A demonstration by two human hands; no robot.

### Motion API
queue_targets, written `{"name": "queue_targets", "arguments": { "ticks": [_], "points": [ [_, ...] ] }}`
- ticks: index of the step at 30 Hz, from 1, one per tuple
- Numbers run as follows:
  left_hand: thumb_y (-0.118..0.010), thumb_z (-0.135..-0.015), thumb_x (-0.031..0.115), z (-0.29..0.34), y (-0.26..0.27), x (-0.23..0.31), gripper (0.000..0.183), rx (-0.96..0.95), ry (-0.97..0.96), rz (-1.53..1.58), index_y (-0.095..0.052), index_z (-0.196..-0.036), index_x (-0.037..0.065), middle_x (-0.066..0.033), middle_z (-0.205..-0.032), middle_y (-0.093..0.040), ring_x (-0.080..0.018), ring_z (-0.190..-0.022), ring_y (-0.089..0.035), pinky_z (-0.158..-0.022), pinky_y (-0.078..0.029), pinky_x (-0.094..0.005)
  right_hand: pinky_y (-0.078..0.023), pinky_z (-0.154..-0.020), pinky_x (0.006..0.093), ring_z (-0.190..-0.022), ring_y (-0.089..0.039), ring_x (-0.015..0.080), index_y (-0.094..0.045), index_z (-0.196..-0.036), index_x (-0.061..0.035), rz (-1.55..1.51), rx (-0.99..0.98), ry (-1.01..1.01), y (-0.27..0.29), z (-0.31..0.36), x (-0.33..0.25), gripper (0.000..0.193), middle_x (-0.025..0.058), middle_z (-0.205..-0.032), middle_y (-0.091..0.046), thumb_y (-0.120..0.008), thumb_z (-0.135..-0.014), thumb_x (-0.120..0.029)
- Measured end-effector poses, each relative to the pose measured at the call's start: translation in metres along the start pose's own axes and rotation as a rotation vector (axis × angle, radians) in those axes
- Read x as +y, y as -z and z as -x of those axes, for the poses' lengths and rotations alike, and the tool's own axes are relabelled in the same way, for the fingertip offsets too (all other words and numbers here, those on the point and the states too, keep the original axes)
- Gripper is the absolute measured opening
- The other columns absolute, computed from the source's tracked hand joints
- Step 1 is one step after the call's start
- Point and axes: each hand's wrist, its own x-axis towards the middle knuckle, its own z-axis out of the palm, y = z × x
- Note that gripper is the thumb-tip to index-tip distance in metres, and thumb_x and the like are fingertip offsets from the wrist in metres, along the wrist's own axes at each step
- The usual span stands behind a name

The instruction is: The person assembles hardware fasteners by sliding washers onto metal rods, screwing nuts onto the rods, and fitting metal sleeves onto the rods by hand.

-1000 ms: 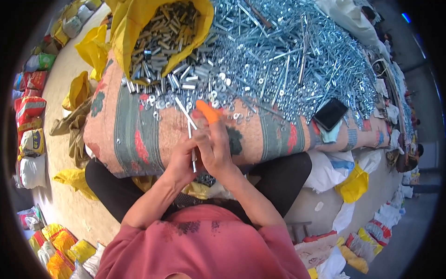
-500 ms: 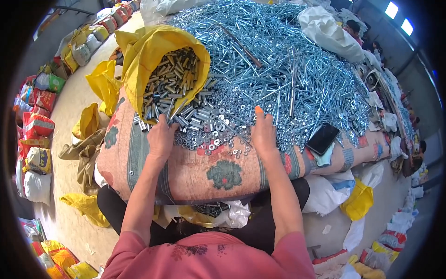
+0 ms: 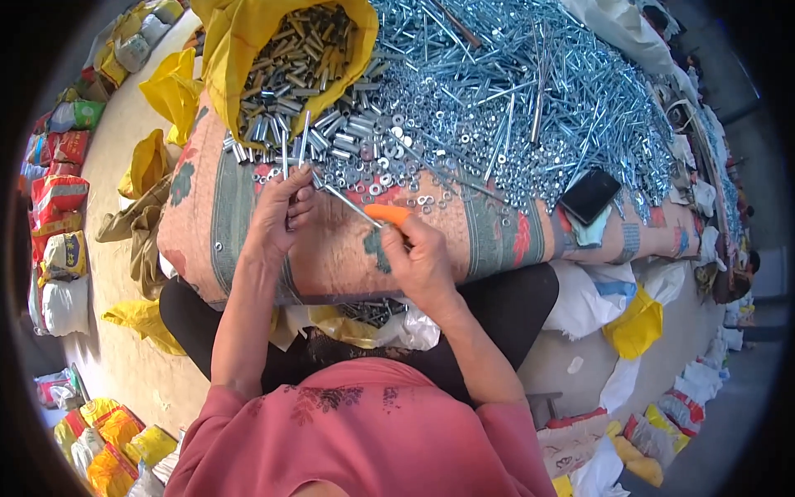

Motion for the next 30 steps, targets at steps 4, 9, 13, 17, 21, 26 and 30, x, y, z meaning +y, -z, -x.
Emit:
{"name": "queue_targets", "arguments": {
  "ticks": [4,9,13,17,21,26,30],
  "points": [
    [-0.055,-0.089,0.016,0.007,0.004,-0.015,0.015,-0.121,0.025,0.266,-0.053,-0.090,0.001,0.0028,-0.057,-0.041,-0.0019,-0.040,-0.027,-0.032,-0.021,-0.0155,-0.030,-0.048,0.0194,-0.055,-0.035,0.0013,-0.061,-0.108,-0.0049,0.101,-0.024,0.032,-0.010,0.004,-0.001,0.022,-0.0077,-0.063,-0.042,-0.050,-0.088,-0.006],
    [-0.054,-0.089,0.016,0.013,0.000,-0.021,0.018,0.012,-0.020,0.210,-0.053,-0.092,-0.001,0.0020,-0.059,-0.042,-0.0025,-0.041,-0.028,-0.032,-0.022,-0.0162,-0.036,-0.047,0.0289,-0.049,-0.046,0.0170,-0.060,-0.103,-0.0024,0.257,0.025,0.201,-0.019,0.015,-0.016,0.021,0.0084,-0.062,-0.049,-0.052,-0.083,-0.003],
    [-0.054,-0.089,0.016,0.019,-0.004,-0.022,0.018,0.016,-0.004,0.110,-0.053,-0.093,-0.001,0.0031,-0.057,-0.041,-0.0019,-0.040,-0.028,-0.032,-0.022,-0.0160,-0.036,-0.047,0.0269,-0.050,-0.044,0.0138,-0.059,-0.105,-0.0014,0.178,0.043,0.143,-0.020,0.017,-0.013,0.022,0.0059,-0.062,-0.049,-0.051,-0.084,-0.003],
    [-0.056,-0.088,0.019,0.031,-0.021,-0.040,0.016,-0.022,0.029,0.027,-0.054,-0.092,0.003,0.0035,-0.058,-0.043,-0.0018,-0.040,-0.028,-0.032,-0.021,-0.0159,-0.038,-0.050,0.0245,-0.053,-0.045,0.0137,-0.059,-0.106,-0.0020,-0.295,0.039,-0.223,-0.021,0.013,-0.007,0.022,0.0040,-0.069,-0.052,-0.048,-0.088,-0.008],
    [-0.058,-0.087,0.022,0.050,-0.058,-0.068,0.014,0.043,0.065,0.040,-0.053,-0.090,0.009,0.0037,-0.058,-0.046,-0.0027,-0.039,-0.034,-0.031,-0.023,-0.0164,-0.044,-0.068,0.0313,-0.077,-0.053,0.0221,-0.054,-0.111,-0.0004,0.274,0.327,0.371,-0.043,-0.012,0.015,0.027,0.0147,-0.098,-0.051,-0.049,-0.089,-0.014],
    [-0.057,-0.088,0.024,0.055,-0.037,-0.067,0.017,0.007,0.084,0.075,-0.053,-0.092,0.009,0.0010,-0.062,-0.052,-0.0067,-0.040,-0.044,-0.035,-0.032,-0.0177,-0.044,-0.073,0.0306,-0.082,-0.056,0.0160,-0.056,-0.110,-0.0003,-0.075,0.058,0.178,-0.029,-0.028,0.006,0.030,0.0085,-0.098,-0.058,-0.052,-0.090,-0.024],
    [-0.053,-0.090,0.021,0.046,-0.028,-0.058,0.016,0.128,0.085,0.164,-0.051,-0.093,0.006,-0.0063,-0.066,-0.056,-0.0153,-0.048,-0.055,-0.038,-0.044,-0.0216,-0.045,-0.065,0.0346,-0.072,-0.057,0.0229,-0.065,-0.090,-0.0060,0.692,0.083,0.286,-0.014,-0.052,0.023,0.015,0.0080,-0.082,-0.056,-0.064,-0.078,-0.015]
  ]
}}
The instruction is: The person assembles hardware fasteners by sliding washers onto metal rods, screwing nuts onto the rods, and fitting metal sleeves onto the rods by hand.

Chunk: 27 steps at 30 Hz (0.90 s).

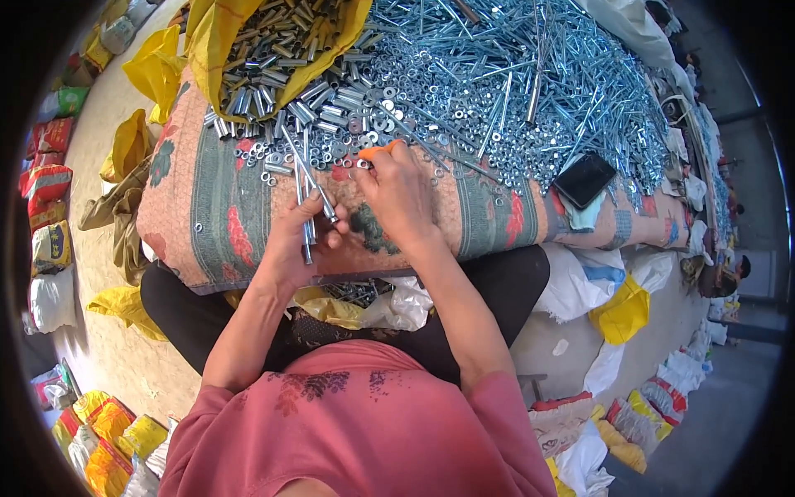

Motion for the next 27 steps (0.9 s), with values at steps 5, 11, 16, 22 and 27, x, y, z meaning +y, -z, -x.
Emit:
{"name": "queue_targets", "arguments": {
  "ticks": [5,11,16,22,27],
  "points": [
    [-0.052,-0.089,0.012,0.004,0.013,0.017,0.019,-0.218,-0.035,-0.115,-0.045,-0.105,0.006,-0.0095,-0.072,-0.058,-0.0157,-0.056,-0.059,-0.040,-0.048,-0.0234,-0.045,-0.064,0.0378,-0.075,-0.055,0.0273,-0.064,-0.085,-0.0070,0.145,0.069,0.093,-0.010,-0.008,0.010,0.011,0.0090,-0.080,-0.053,-0.065,-0.074,-0.011],
    [-0.053,-0.087,0.009,0.007,0.018,0.024,0.019,-0.093,-0.033,-0.051,-0.046,-0.105,0.007,-0.0066,-0.074,-0.055,-0.0109,-0.051,-0.051,-0.036,-0.037,-0.0183,-0.047,-0.061,0.0369,-0.068,-0.057,0.0277,-0.064,-0.080,-0.0052,-0.221,0.019,-0.086,0.009,-0.011,0.007,0.007,0.0099,-0.075,-0.055,-0.063,-0.073,-0.006],
    [-0.054,-0.088,0.013,0.006,0.017,0.020,0.014,-0.131,0.008,0.019,-0.049,-0.098,0.006,-0.0037,-0.071,-0.051,-0.0063,-0.045,-0.037,-0.034,-0.026,-0.0169,-0.048,-0.061,0.0372,-0.067,-0.060,0.0282,-0.063,-0.086,-0.0023,-0.085,-0.064,0.003,-0.019,-0.014,-0.006,0.011,0.0146,-0.075,-0.059,-0.062,-0.076,-0.007],
    [-0.055,-0.089,0.023,0.016,0.014,0.016,0.017,-0.029,-0.080,-0.264,-0.050,-0.094,0.008,0.0004,-0.069,-0.047,-0.0033,-0.046,-0.035,-0.035,-0.024,-0.0159,-0.048,-0.063,0.0412,-0.072,-0.059,0.0326,-0.055,-0.087,-0.0042,0.252,-0.091,0.110,-0.023,-0.018,-0.018,0.012,0.0144,-0.082,-0.054,-0.058,-0.076,-0.007],
    [-0.056,-0.089,0.021,0.021,0.015,0.015,0.015,-0.046,-0.095,-0.370,-0.051,-0.092,0.007,0.0009,-0.066,-0.049,-0.0029,-0.045,-0.037,-0.036,-0.026,-0.0170,-0.048,-0.063,0.0412,-0.077,-0.058,0.0327,-0.055,-0.088,-0.0051,0.217,-0.159,0.061,-0.029,-0.021,-0.003,0.013,0.0137,-0.087,-0.053,-0.057,-0.075,-0.007]
  ]
}}
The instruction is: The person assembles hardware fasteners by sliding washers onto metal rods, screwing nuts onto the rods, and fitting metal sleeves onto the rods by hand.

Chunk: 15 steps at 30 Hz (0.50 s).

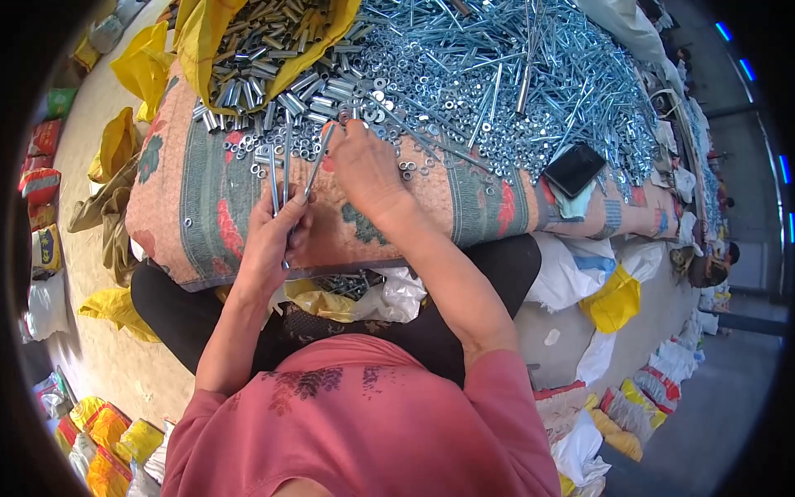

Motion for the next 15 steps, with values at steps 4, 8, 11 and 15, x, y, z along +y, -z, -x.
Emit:
{"name": "queue_targets", "arguments": {
  "ticks": [4,8,11,15],
  "points": [
    [-0.056,-0.088,0.019,0.000,0.002,-0.009,0.015,-0.051,-0.049,-0.041,-0.051,-0.092,0.006,0.0009,-0.064,-0.048,-0.0034,-0.043,-0.038,-0.036,-0.026,-0.0175,-0.047,-0.055,0.0345,-0.062,-0.058,0.0206,-0.059,-0.091,-0.0040,-0.260,0.108,-0.005,0.016,0.003,0.028,0.015,0.0083,-0.073,-0.056,-0.061,-0.077,-0.009],
    [-0.060,-0.086,0.021,0.000,0.005,-0.014,0.016,-0.045,-0.006,-0.155,-0.053,-0.091,0.007,0.0018,-0.063,-0.048,-0.0029,-0.044,-0.037,-0.036,-0.025,-0.0167,-0.047,-0.048,0.0213,-0.053,-0.055,0.0080,-0.064,-0.093,-0.0013,-1.204,-0.070,-0.351,0.039,0.015,0.033,0.014,0.0037,-0.064,-0.059,-0.062,-0.082,-0.010],
    [-0.061,-0.085,0.020,-0.003,0.004,-0.016,0.016,-0.051,-0.012,-0.211,-0.054,-0.091,0.007,0.0018,-0.062,-0.048,-0.0027,-0.043,-0.037,-0.037,-0.024,-0.0165,-0.049,-0.050,0.0206,-0.056,-0.058,0.0095,-0.064,-0.096,0.0004,-1.572,-0.095,-0.430,0.045,0.027,0.032,0.014,0.0037,-0.068,-0.061,-0.059,-0.084,-0.006],
    [-0.062,-0.085,0.019,-0.002,0.002,-0.014,0.015,-0.030,0.022,-0.207,-0.054,-0.090,0.008,0.0017,-0.061,-0.047,-0.0027,-0.042,-0.036,-0.036,-0.023,-0.0165,-0.051,-0.054,0.0222,-0.061,-0.059,0.0106,-0.063,-0.097,0.0013,-1.482,0.011,-0.393,0.051,0.037,0.020,0.014,0.0046,-0.072,-0.061,-0.059,-0.085,-0.005]
  ]
}}
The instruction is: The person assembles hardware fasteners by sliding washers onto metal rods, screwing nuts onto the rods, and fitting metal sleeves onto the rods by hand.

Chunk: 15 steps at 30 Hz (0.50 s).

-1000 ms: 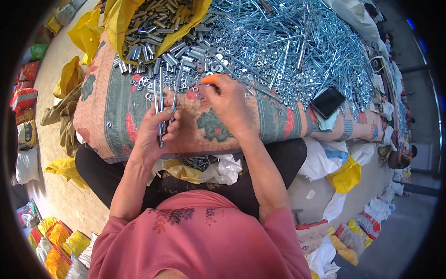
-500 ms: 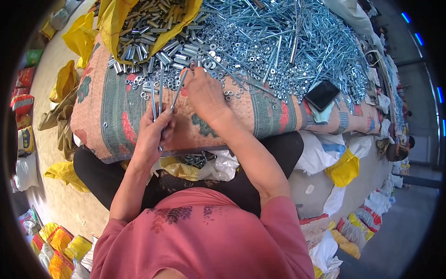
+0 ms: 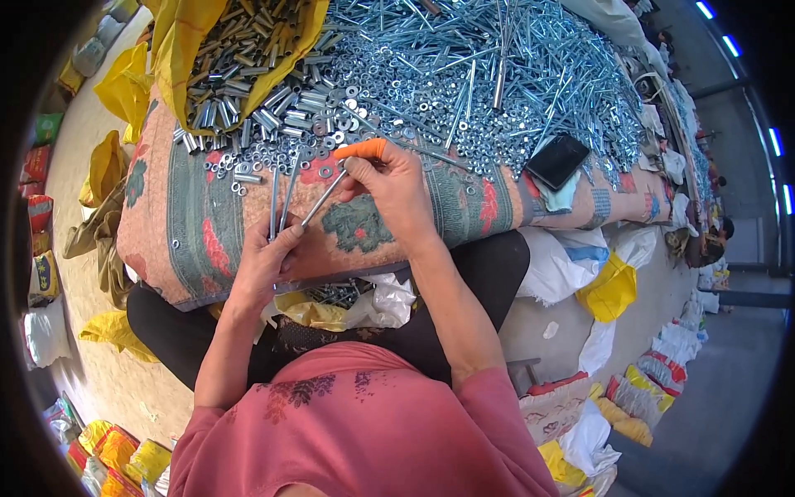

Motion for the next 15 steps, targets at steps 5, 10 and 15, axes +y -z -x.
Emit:
{"name": "queue_targets", "arguments": {
  "ticks": [5,10,15],
  "points": [
    [-0.061,-0.085,0.018,0.002,-0.002,0.006,0.013,-0.103,0.187,0.221,-0.053,-0.089,0.008,0.0011,-0.062,-0.048,-0.0030,-0.042,-0.034,-0.034,-0.023,-0.0167,-0.050,-0.058,0.0214,-0.066,-0.058,0.0098,-0.062,-0.094,0.0008,0.608,0.166,0.583,-0.014,0.015,0.014,0.011,0.0051,-0.083,-0.061,-0.057,-0.086,-0.005],
    [-0.059,-0.087,0.016,0.003,-0.006,0.003,0.012,-0.214,0.249,0.340,-0.053,-0.090,0.007,0.0002,-0.063,-0.049,-0.0033,-0.042,-0.034,-0.034,-0.023,-0.0162,-0.050,-0.059,0.0208,-0.066,-0.056,0.0078,-0.060,-0.095,-0.0005,0.156,0.221,0.346,-0.018,0.024,0.010,0.010,0.0039,-0.085,-0.060,-0.057,-0.086,-0.005],
    [-0.059,-0.087,0.014,0.003,-0.008,0.007,0.012,-0.241,0.249,0.344,-0.053,-0.089,0.004,-0.0006,-0.063,-0.049,-0.0028,-0.042,-0.034,-0.033,-0.023,-0.0162,-0.049,-0.061,0.0203,-0.065,-0.056,0.0069,-0.059,-0.096,-0.0008,-0.006,0.195,0.286,-0.010,0.024,0.008,0.010,0.0031,-0.083,-0.061,-0.056,-0.087,-0.006]
  ]
}}
